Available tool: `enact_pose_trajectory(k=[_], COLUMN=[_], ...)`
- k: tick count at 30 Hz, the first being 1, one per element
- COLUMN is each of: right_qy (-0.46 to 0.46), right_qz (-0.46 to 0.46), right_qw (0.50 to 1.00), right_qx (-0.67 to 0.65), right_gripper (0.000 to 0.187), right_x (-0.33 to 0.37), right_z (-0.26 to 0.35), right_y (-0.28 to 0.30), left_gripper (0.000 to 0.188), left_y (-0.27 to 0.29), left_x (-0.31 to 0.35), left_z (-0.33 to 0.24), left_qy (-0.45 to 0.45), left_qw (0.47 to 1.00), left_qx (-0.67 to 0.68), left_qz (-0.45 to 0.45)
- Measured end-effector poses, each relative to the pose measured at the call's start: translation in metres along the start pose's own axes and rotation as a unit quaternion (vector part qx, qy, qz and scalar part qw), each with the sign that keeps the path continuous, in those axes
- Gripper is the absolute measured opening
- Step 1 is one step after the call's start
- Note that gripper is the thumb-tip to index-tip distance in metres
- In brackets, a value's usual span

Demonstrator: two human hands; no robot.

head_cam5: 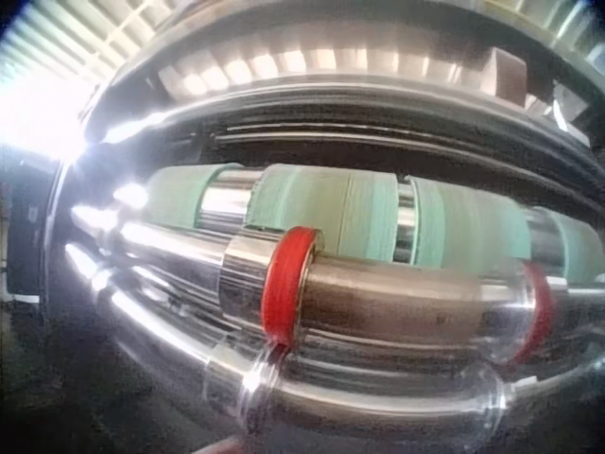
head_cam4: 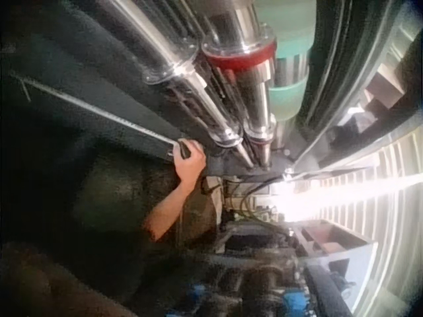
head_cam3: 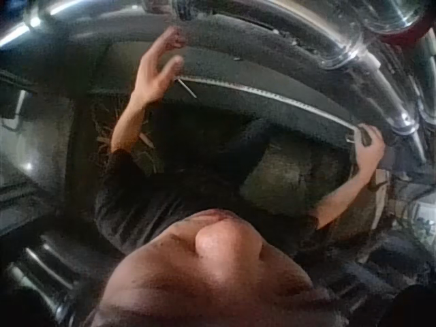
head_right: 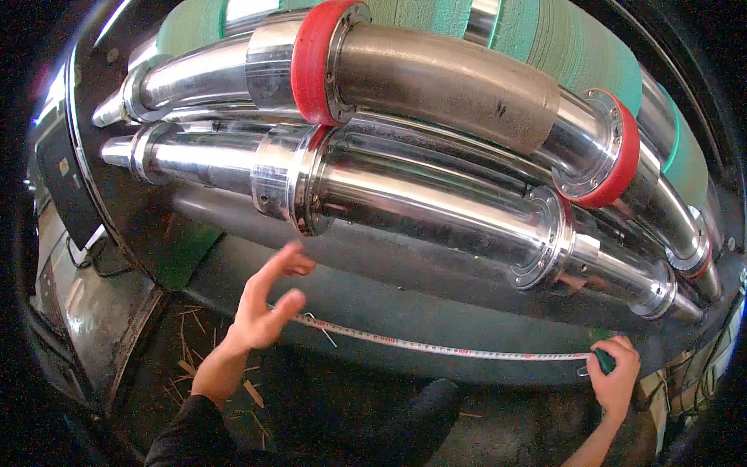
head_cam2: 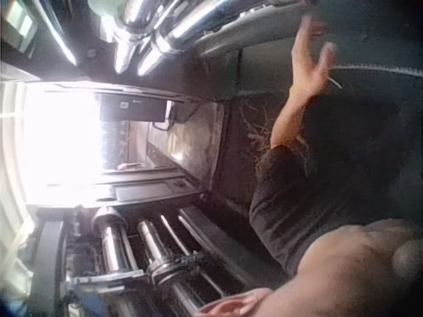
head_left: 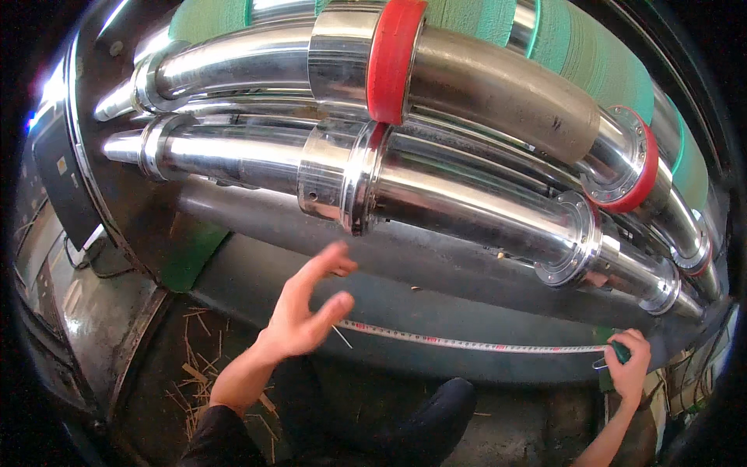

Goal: The person measures the length of several shiny metal pipes using a tape measure. They then use a small tool to adjust or tighten a component on the pipes.

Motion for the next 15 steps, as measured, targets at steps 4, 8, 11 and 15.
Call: enact_pose_trajectory(k=[4,8,11,15], right_qy=[0.013,0.038,0.034,0.073], right_qz=[-0.02,-0.092,-0.149,-0.199], right_qw=[0.995,0.994,0.987,0.977], right_qx=[-0.092,-0.042,-0.06,-0.027], right_gripper=[0.022,0.019,0.016,0.015], right_x=[-0.021,-0.058,-0.085,-0.111], right_z=[-0.025,-0.045,-0.039,-0.033], right_y=[0.007,0.035,0.041,0.033], left_gripper=[0.029,0.019,0.014,0.008], left_y=[-0.011,0.006,0.014,0.018], left_x=[-0.009,-0.052,-0.086,-0.111], left_z=[-0.073,-0.108,-0.12,-0.112], left_qy=[-0.211,-0.31,-0.349,-0.336], left_qw=[0.919,0.868,0.857,0.867], left_qx=[-0.331,-0.384,-0.369,-0.361], left_qz=[0.04,-0.051,-0.081,-0.069])
Point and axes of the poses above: each hand's wrist, its own x-axis away from the middle knuckle, its own y-axis out of the back of the hand, z = x × y, the point moved 7 cm from there along -x, towards the middle knuckle, and after that the axes turned 12 degrees about x, right-handed, at the moved point
